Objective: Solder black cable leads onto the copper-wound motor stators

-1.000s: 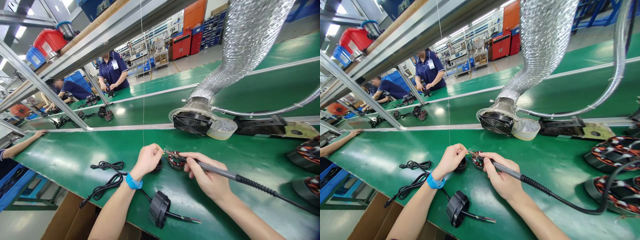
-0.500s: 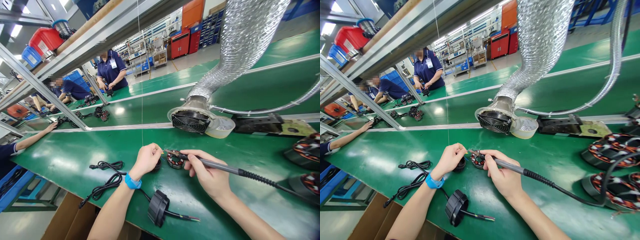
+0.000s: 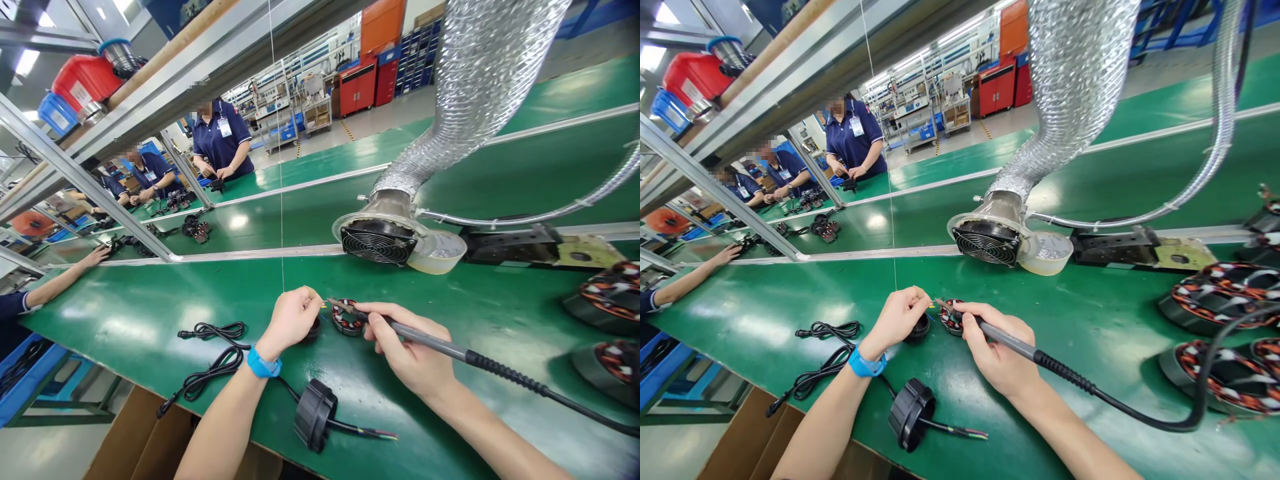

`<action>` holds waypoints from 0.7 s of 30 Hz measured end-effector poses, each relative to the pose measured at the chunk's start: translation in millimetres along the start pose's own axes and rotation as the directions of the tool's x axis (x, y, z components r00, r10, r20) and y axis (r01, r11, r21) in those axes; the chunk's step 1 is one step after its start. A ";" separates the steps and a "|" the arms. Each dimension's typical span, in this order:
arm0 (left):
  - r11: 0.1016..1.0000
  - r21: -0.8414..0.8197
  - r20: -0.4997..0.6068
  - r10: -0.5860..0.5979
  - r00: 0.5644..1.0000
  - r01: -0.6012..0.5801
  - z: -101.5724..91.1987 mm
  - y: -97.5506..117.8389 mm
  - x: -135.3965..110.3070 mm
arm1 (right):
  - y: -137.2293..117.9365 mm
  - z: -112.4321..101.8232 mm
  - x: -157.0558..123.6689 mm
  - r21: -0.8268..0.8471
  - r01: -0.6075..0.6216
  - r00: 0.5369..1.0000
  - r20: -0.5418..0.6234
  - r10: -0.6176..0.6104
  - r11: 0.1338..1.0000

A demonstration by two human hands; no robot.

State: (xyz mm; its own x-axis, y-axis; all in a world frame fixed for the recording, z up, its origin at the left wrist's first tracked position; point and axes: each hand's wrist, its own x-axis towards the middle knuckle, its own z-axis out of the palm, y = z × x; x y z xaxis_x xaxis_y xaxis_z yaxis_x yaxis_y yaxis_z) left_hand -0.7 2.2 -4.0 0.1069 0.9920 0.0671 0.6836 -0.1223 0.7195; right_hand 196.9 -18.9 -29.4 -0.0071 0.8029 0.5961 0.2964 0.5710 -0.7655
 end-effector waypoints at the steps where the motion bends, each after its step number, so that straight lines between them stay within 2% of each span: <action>1: 1.000 -0.002 0.002 0.000 1.000 0.000 0.0 0.2 -0.1 | -0.3 0.4 0.3 0.000 0.004 1.000 -0.002 -0.004 1.000; 5: 1.000 -0.004 0.004 0.001 1.000 -0.001 0.0 0.1 0.0 | 0.1 1.7 0.0 0.019 -0.007 1.000 -0.002 0.007 1.000; 12: 1.000 0.007 -0.005 -0.002 1.000 0.002 0.5 -0.8 0.5 | 0.4 1.5 -1.5 0.083 -0.126 0.992 -0.005 0.127 0.988; 21: 1.000 0.009 -0.013 -0.003 1.000 0.003 -0.3 0.8 1.0 | 1.0 -0.1 -3.3 0.072 -0.105 0.993 -0.040 0.108 0.992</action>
State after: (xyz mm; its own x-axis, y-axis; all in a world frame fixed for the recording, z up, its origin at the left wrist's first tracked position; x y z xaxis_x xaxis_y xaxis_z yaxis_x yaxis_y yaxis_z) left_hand -0.3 3.0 -3.2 0.0951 0.9927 0.0740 0.6903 -0.1193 0.7136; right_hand 197.3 -21.0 -32.1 0.0628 0.8525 0.5189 0.2256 0.4943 -0.8395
